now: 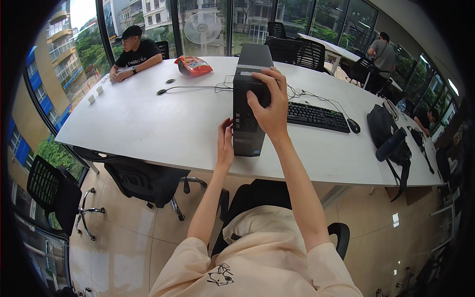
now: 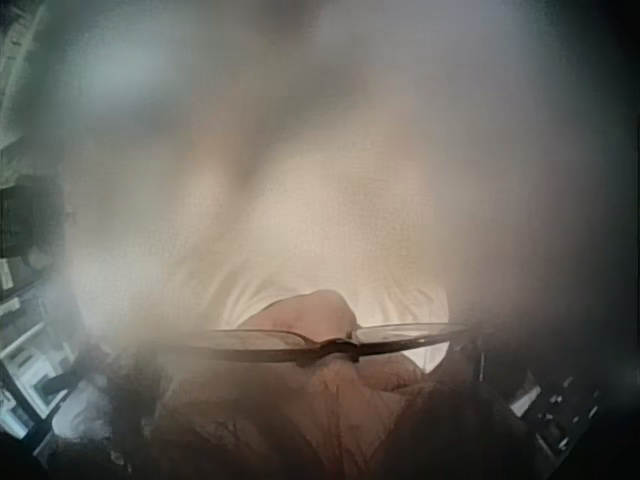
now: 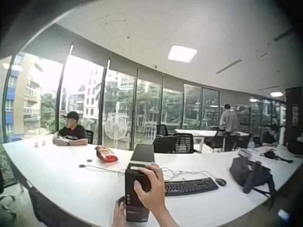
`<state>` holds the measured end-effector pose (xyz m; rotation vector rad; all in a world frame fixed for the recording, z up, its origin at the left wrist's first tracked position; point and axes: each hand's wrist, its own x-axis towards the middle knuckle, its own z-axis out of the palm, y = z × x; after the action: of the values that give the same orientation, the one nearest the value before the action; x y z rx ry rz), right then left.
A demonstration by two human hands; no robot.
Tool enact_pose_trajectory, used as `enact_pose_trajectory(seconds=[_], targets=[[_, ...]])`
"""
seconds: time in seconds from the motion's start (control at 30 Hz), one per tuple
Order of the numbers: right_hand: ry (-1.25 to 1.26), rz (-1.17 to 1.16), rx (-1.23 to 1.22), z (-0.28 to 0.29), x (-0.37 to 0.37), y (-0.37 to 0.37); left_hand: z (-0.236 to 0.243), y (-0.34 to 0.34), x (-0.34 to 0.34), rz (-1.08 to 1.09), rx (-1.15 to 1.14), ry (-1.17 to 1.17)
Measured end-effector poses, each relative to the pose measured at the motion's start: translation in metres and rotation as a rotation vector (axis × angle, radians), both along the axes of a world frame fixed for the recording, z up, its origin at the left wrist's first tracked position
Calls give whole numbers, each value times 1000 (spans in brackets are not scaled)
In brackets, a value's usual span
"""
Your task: The person unplugs cables, removes a hard drive, and kemudian reinstalls the hard drive and reconnects the cables inside a computer tower.
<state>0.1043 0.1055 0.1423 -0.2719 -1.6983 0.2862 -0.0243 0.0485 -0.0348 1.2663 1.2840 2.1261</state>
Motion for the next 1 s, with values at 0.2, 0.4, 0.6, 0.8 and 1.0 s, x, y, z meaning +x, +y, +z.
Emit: enact_pose_trajectory(seconds=[0.2,0.4,0.6,0.8,1.0], targets=[[53,-67,-36,-6,-12,-8,-12,14,-5,99,-197,27],[111,-371,-215,-26,-36,-37,-26,17,-12,244,-205,122],[101,-408,-276,-22,-32,-33,-13,9,-6,100,-226,-177],[71,-382,-275,-21,-12,-29,-18,3,-13,96,-127,-434],[49,-246,-369,-21,32,-29,-14,2,-9,93,-169,-379]])
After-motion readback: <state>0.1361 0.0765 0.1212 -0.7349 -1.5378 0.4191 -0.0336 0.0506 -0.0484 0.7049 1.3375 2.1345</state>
